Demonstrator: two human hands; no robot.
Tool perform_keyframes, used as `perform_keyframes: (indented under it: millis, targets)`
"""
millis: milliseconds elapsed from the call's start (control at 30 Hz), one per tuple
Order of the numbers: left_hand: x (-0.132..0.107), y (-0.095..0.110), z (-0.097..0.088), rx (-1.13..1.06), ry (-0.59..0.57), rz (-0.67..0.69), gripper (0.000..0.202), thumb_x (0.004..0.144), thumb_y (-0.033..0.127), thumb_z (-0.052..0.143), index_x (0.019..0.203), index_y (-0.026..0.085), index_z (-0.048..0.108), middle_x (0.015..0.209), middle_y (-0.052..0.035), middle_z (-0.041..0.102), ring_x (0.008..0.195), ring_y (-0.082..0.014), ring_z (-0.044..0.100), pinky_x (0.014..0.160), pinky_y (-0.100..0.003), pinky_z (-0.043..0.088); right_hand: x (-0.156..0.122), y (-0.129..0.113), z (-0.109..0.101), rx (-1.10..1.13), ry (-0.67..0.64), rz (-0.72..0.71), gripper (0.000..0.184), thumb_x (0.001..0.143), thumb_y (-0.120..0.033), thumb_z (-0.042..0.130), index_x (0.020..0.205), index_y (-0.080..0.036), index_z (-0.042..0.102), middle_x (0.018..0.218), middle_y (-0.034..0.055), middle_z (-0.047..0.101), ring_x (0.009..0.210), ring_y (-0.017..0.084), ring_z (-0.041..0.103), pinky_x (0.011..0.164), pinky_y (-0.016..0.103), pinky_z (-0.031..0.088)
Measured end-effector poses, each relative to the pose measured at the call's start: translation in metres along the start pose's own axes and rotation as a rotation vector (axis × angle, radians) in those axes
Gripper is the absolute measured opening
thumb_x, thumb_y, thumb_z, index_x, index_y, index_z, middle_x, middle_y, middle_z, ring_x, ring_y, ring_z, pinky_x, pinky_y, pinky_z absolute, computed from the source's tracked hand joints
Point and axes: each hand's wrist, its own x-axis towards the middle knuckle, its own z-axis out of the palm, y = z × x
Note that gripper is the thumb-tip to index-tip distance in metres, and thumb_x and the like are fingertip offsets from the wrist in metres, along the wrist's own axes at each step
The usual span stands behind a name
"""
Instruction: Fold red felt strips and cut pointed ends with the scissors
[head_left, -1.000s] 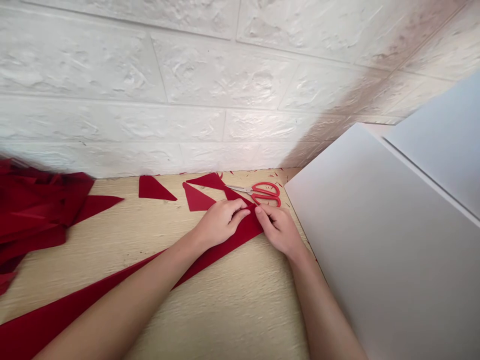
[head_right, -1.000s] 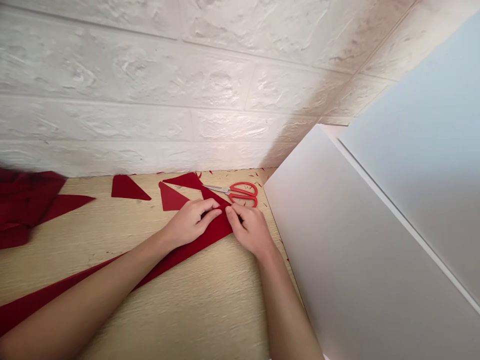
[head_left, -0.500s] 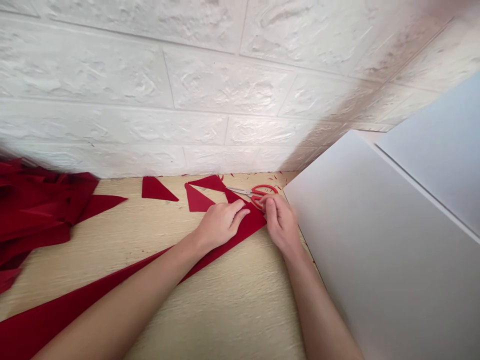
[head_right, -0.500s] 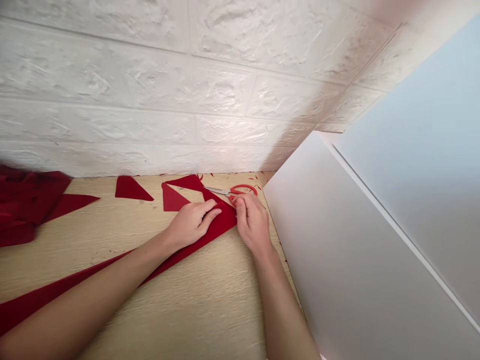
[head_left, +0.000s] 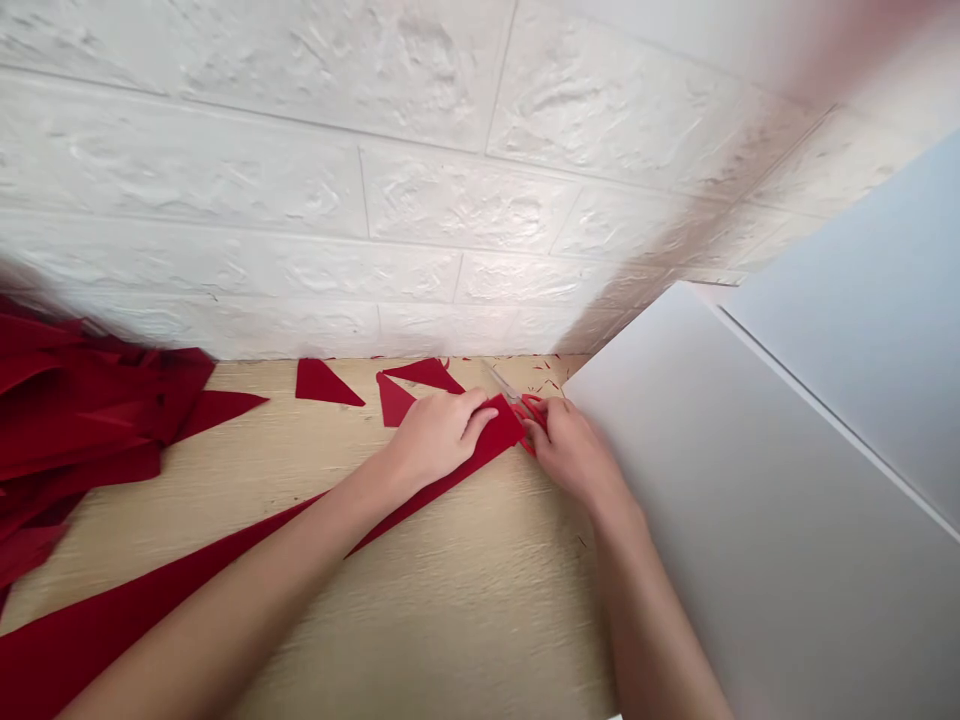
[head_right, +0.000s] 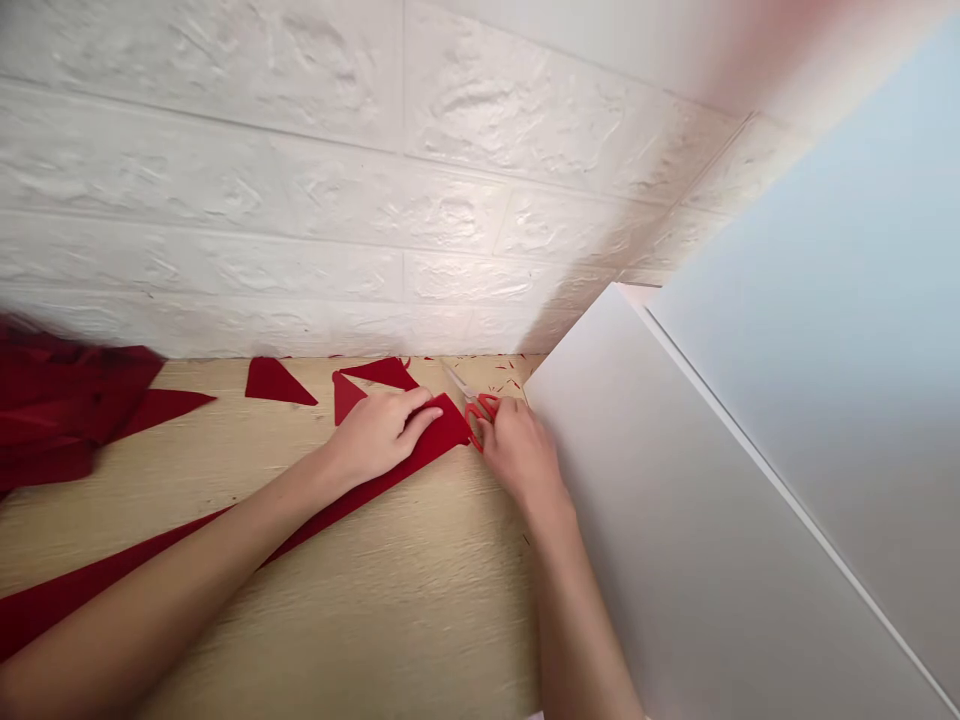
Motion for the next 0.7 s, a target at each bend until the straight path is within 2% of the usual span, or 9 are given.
perform_keyframes:
  millis: [100, 167, 233, 333, 467, 567, 700]
  targets:
    - [0.003, 0.000, -0.023, -0.166, 0.082, -0.020, 0.028, 0.101, 0.037, 0.042, 0.082, 0.022, 0.056, 0.076, -0.0011, 0.067, 0.068, -0.0171, 0.059, 0.063, -0.030, 0.036, -0.009, 0.008, 0.006, 0.517, 0.032, 0.011, 0.022, 0.096, -0.041, 0.052, 0.106, -0.021, 0.055, 0.103, 0.0107, 0.068, 0.089, 0.025, 0.065, 0.074, 0.036, 0.048]
    - [0.003, 0.000, -0.037, -0.257, 0.124, -0.040, 0.032, 0.099, 0.036, 0.044, 0.071, 0.021, 0.047, 0.066, 0.0020, 0.058, 0.062, -0.0143, 0.051, 0.062, -0.029, 0.034, -0.016, 0.006, 0.010, 0.915, -0.011, -0.021, 0.034, 0.092, -0.055, 0.057, 0.104, -0.023, 0.054, 0.092, 0.0053, 0.066, 0.079, 0.021, 0.063, 0.070, 0.033, 0.049]
    - [0.003, 0.000, -0.046, -0.282, 0.148, -0.062, 0.036, 0.099, 0.037, 0.044, 0.067, 0.021, 0.039, 0.060, 0.0036, 0.049, 0.058, -0.0128, 0.044, 0.060, -0.030, 0.031, -0.021, -0.003, 0.013, 1.171, -0.045, -0.042, 0.047, 0.084, -0.066, 0.065, 0.098, -0.023, 0.054, 0.082, 0.0015, 0.063, 0.072, 0.017, 0.059, 0.065, 0.030, 0.047]
    - [0.003, -0.001, -0.051, -0.290, 0.158, -0.081, 0.037, 0.098, 0.037, 0.045, 0.065, 0.021, 0.036, 0.058, 0.0046, 0.044, 0.056, -0.0120, 0.039, 0.058, -0.030, 0.028, -0.023, -0.024, 0.012, 1.289, -0.033, -0.078, 0.054, 0.076, -0.071, 0.072, 0.094, -0.022, 0.058, 0.079, 0.0010, 0.063, 0.072, 0.015, 0.059, 0.064, 0.028, 0.047]
    - [0.004, -0.001, -0.050, -0.294, 0.130, -0.057, 0.036, 0.098, 0.038, 0.043, 0.067, 0.021, 0.038, 0.061, 0.0039, 0.047, 0.059, -0.0130, 0.043, 0.060, -0.030, 0.030, -0.017, -0.047, 0.006, 1.367, 0.018, -0.060, 0.053, 0.070, -0.065, 0.081, 0.089, -0.022, 0.057, 0.074, -0.0011, 0.063, 0.069, 0.014, 0.060, 0.062, 0.027, 0.050]
    - [0.004, -0.001, -0.049, -0.322, 0.082, -0.025, 0.034, 0.099, 0.038, 0.041, 0.069, 0.021, 0.041, 0.066, 0.0029, 0.052, 0.063, -0.0143, 0.048, 0.064, -0.031, 0.032, -0.012, -0.055, 0.004, 1.465, 0.073, -0.019, 0.054, 0.062, -0.055, 0.089, 0.087, -0.022, 0.055, 0.079, -0.0025, 0.064, 0.067, 0.013, 0.061, 0.060, 0.027, 0.053]
    - [0.004, 0.000, -0.047, -0.327, 0.031, -0.038, 0.034, 0.101, 0.038, 0.037, 0.073, 0.022, 0.043, 0.069, 0.0018, 0.055, 0.065, -0.0160, 0.050, 0.066, -0.032, 0.034, -0.013, -0.058, 0.006, 1.511, 0.121, 0.010, 0.052, 0.061, -0.048, 0.091, 0.087, -0.023, 0.053, 0.075, -0.0052, 0.061, 0.060, 0.011, 0.056, 0.053, 0.026, 0.052]
